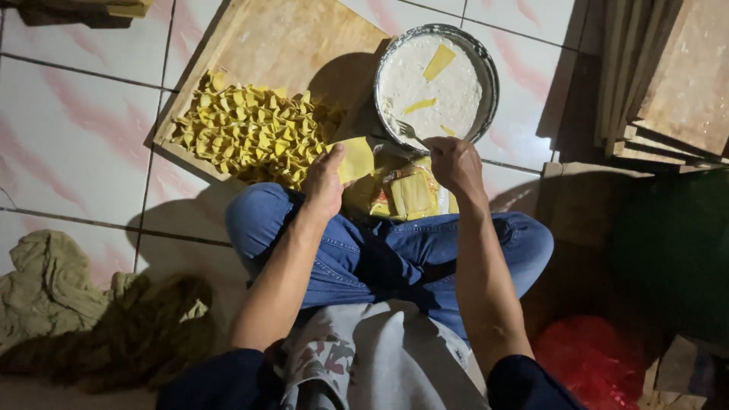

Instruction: The person is manually folding wontons by placing a small amount of filling onto a square dough wrapper and then pinching the edges together to seal it.

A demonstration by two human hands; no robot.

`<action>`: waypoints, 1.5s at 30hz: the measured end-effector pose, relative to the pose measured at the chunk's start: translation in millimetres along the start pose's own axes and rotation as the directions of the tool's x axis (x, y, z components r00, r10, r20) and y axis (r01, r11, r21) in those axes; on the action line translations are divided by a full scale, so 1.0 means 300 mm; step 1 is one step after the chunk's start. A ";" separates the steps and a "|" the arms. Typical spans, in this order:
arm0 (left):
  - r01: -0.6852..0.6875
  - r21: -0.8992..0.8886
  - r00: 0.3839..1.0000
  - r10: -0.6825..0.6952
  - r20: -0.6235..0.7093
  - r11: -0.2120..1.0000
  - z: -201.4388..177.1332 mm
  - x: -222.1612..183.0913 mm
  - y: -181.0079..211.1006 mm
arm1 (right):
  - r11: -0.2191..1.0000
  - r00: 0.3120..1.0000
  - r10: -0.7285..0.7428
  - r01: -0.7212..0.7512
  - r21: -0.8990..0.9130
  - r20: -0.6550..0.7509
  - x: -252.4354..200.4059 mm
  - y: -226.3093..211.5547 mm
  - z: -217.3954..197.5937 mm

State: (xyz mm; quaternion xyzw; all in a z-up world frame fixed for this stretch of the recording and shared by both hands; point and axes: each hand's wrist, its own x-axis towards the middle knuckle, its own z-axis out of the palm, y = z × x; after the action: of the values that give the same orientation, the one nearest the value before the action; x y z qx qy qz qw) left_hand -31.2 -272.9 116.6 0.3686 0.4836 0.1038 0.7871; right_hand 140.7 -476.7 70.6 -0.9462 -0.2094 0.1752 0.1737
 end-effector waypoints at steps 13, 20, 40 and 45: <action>0.088 -0.195 0.995 -0.078 0.060 0.977 -0.035 0.111 -0.086 | 0.722 0.994 -0.101 0.049 0.691 0.035 -0.236 -0.108 -0.156; 0.160 -0.344 0.985 -0.129 0.112 0.925 0.017 0.105 -0.120 | 0.581 0.983 -0.126 0.182 0.794 -0.133 -0.366 -0.167 -0.062; -0.011 -0.076 0.998 0.006 -0.066 0.997 0.110 -0.189 0.096 | 0.812 0.849 -0.335 0.480 0.331 -0.409 -0.437 -0.188 -0.187; -0.137 0.208 0.988 0.148 -0.040 0.968 0.068 -0.146 0.068 | 0.872 0.918 -0.308 0.377 0.312 -0.249 -0.411 -0.216 -0.242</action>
State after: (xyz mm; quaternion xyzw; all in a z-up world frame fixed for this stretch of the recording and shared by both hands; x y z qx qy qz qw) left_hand -32.4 -290.9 165.7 0.4784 0.4857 0.1200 0.7217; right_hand 43.3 -496.4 192.3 -0.8594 -0.3217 0.0846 0.3884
